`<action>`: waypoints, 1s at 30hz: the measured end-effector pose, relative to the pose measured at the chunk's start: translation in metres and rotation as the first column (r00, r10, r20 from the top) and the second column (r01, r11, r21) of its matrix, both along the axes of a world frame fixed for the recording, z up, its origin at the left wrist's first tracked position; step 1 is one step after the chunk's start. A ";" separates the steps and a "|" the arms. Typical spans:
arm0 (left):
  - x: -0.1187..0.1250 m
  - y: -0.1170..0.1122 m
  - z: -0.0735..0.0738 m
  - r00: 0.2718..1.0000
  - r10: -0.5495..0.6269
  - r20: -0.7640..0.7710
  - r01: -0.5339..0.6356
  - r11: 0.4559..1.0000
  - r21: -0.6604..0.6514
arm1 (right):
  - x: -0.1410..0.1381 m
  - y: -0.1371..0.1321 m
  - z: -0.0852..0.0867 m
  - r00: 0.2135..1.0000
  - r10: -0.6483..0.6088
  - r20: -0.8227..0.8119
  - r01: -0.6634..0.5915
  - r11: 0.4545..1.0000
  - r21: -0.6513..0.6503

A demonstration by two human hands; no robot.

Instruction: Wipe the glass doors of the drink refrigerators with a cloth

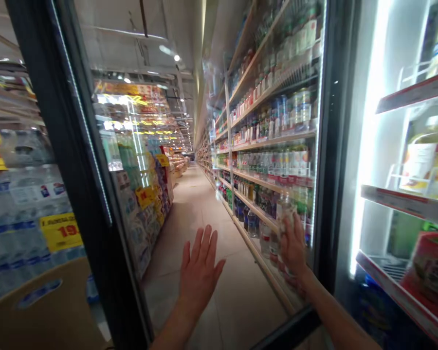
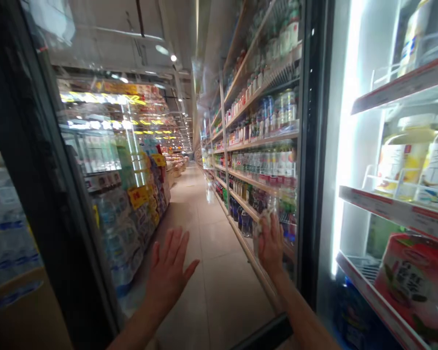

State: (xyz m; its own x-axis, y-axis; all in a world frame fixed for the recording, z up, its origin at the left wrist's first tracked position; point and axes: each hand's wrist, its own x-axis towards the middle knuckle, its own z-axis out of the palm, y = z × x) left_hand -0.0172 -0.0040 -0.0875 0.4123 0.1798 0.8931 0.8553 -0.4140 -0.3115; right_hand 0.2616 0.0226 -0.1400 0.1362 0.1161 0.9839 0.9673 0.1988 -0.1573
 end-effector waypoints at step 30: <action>0.018 0.003 0.066 0.998 -0.016 0.058 0.010 0.996 0.088 | 0.055 0.014 0.047 0.992 0.125 -0.024 -0.125 0.992 0.018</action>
State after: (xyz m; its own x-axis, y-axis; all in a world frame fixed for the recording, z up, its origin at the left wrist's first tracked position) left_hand 0.0013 -0.0013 -0.0213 0.3604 0.0943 0.9280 0.8680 -0.3983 -0.2966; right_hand 0.3168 0.0369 -0.0929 0.1461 0.1175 0.9823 0.9306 0.3206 -0.1767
